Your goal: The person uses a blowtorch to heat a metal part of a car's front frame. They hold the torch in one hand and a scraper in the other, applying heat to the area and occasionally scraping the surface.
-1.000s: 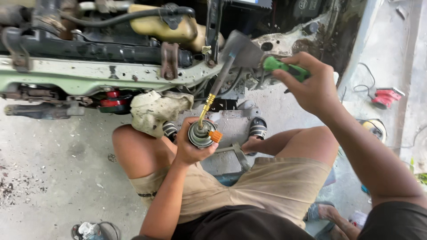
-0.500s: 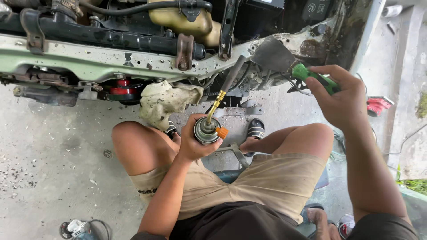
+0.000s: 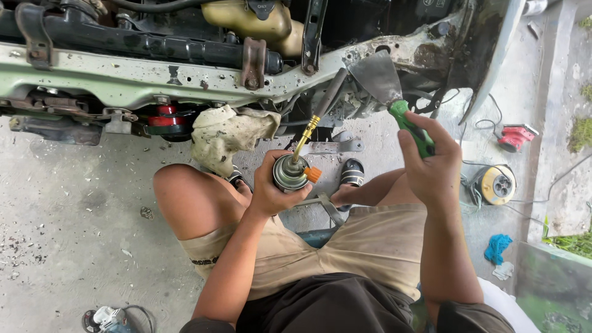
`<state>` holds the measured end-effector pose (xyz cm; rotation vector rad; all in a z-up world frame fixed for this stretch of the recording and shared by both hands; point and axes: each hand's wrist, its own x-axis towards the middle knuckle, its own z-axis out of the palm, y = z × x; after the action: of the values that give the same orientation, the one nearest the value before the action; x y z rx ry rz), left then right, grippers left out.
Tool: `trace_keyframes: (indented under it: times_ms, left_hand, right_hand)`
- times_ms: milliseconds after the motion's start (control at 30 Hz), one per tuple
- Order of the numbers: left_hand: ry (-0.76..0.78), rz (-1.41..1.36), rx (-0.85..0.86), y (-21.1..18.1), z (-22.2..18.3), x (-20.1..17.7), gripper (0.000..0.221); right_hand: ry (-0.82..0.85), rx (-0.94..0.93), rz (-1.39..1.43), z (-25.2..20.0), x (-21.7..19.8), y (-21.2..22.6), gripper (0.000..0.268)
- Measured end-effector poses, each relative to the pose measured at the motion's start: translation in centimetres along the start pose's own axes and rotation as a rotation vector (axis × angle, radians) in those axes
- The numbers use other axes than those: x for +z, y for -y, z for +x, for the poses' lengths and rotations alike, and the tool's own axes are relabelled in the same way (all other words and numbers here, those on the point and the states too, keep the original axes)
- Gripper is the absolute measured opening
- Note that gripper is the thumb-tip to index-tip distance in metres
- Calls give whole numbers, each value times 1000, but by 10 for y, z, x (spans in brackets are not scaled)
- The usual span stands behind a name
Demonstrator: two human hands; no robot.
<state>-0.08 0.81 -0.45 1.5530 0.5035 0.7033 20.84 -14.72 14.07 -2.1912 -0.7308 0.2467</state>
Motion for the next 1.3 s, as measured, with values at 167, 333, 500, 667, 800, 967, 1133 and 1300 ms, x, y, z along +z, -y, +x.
trace_keyframes:
  times_ms: [167, 333, 500, 667, 800, 967, 1133, 1300]
  left_hand:
    - [-86, -120, 121, 10, 3, 2, 57]
    - [-4, -1, 86, -5, 2, -4, 55]
    - [-28, -1, 103, 0, -1, -4, 57]
    - [-37, 6, 70, 0, 0, -4, 59]
    - [-45, -19, 103, -1, 6, -4, 56]
    - [-64, -25, 84, 1, 8, -6, 58]
    - [-40, -54, 53, 2, 7, -6, 58]
    - [-29, -46, 97, 1, 8, 1, 58]
  right_hand:
    - [-55, -29, -13, 7, 8, -46, 24]
    - [-88, -54, 58, 38, -26, -83, 14]
    - [175, -171, -147, 90, -75, -67, 15]
    - [282, -303, -283, 157, -84, -67, 31]
    - [382, -351, -285, 171, -82, -46, 31]
    - [388, -393, -251, 179, -86, -70, 33]
    - [331, -381, -213, 177, -95, -88, 32]
    - [332, -361, -291, 172, -106, -90, 35]
